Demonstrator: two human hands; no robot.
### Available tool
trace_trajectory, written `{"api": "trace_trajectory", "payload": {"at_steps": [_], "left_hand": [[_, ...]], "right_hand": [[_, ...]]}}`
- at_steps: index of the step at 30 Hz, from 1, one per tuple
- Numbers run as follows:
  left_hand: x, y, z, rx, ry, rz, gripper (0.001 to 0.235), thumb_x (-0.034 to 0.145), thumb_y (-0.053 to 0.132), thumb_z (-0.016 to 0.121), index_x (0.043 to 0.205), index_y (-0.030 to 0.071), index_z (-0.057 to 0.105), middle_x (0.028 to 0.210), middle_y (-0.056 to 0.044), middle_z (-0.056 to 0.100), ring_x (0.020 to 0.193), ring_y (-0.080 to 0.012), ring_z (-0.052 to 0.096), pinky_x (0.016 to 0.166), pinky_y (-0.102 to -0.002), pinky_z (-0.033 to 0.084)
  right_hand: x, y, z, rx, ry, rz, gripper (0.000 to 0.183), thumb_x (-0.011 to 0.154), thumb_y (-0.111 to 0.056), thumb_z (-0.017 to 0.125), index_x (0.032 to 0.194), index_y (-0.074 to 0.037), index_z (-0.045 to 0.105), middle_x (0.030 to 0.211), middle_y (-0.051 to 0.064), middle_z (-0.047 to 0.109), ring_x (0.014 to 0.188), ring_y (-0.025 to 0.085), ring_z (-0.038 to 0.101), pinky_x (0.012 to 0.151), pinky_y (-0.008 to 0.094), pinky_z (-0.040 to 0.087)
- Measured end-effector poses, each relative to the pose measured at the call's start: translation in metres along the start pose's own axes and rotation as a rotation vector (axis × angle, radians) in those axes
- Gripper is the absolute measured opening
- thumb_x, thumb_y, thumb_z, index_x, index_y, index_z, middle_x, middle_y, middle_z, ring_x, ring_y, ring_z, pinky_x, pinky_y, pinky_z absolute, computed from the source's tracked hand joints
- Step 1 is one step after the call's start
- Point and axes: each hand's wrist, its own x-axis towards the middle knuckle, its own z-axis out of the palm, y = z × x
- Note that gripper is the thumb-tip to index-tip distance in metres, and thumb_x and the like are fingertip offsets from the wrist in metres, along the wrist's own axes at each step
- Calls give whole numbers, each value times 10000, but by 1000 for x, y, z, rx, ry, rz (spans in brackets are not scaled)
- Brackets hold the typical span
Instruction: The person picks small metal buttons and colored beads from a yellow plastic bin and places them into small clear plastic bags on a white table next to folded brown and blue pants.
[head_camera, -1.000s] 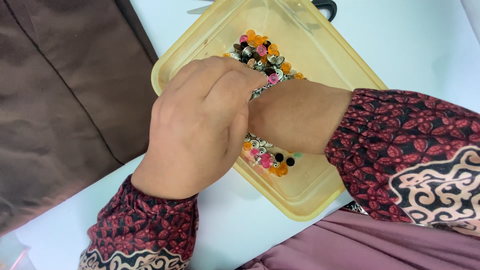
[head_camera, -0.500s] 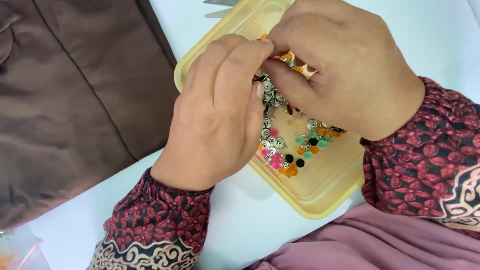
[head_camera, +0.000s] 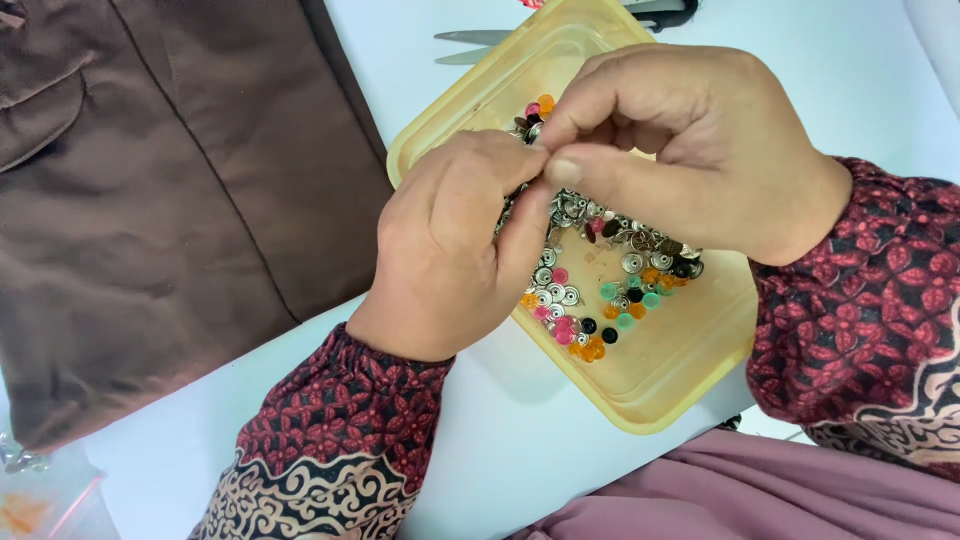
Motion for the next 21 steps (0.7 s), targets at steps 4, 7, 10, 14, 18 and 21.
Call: {"api": "trace_trajectory", "payload": {"at_steps": [4,7,10,14,18,21], "left_hand": [[5,1,-1,-59,44,63,111,1011,-110,626,1084,-47,572,1002,-186,663,897,-369,680,836,-459,575],[6,2,-1,-58,59,68,95,1004,-117,580,1058,-40,568,990,-172,659,903,-376,673,840,-452,560],[4,1,1,-66,60,47,114,987,-133,540,1034,-34,569,937,-154,629,855,-353,631,798,-436,533],[2,1,1,-3,33,5,194,1003,-77,552,1180,-33,616,1091,-157,703,1012,-356,701,942,-447,583],[6,3,-1,-4,20,18,211,997,-90,544,1176,-40,641,1092,-161,722,1030,-343,700,964,-432,581],[6,2,0,-1,10,10,214,1001,-78,540,1185,-29,639,1095,-143,722,1036,-325,696,954,-424,575]], "right_hand": [[2,5,3,298,9,54,425,1078,-302,400,1228,63,558,981,213,663,740,253,652,718,326,582],[7,25,18,-63,58,179,135,1072,-112,535,1050,-61,657,748,28,643,673,91,596,627,239,494],[10,43,31,-515,-210,32,63,903,-114,571,860,-71,555,842,71,555,808,286,571,681,423,450],[20,36,38,-590,-369,268,62,902,-110,556,907,-115,618,866,77,624,766,262,579,616,418,463],[21,44,40,-650,-420,238,106,878,-61,548,905,-110,638,831,76,638,731,244,575,585,399,462],[20,55,43,-698,-452,211,128,860,-40,550,911,-106,647,841,85,655,721,255,596,582,405,468]]}}
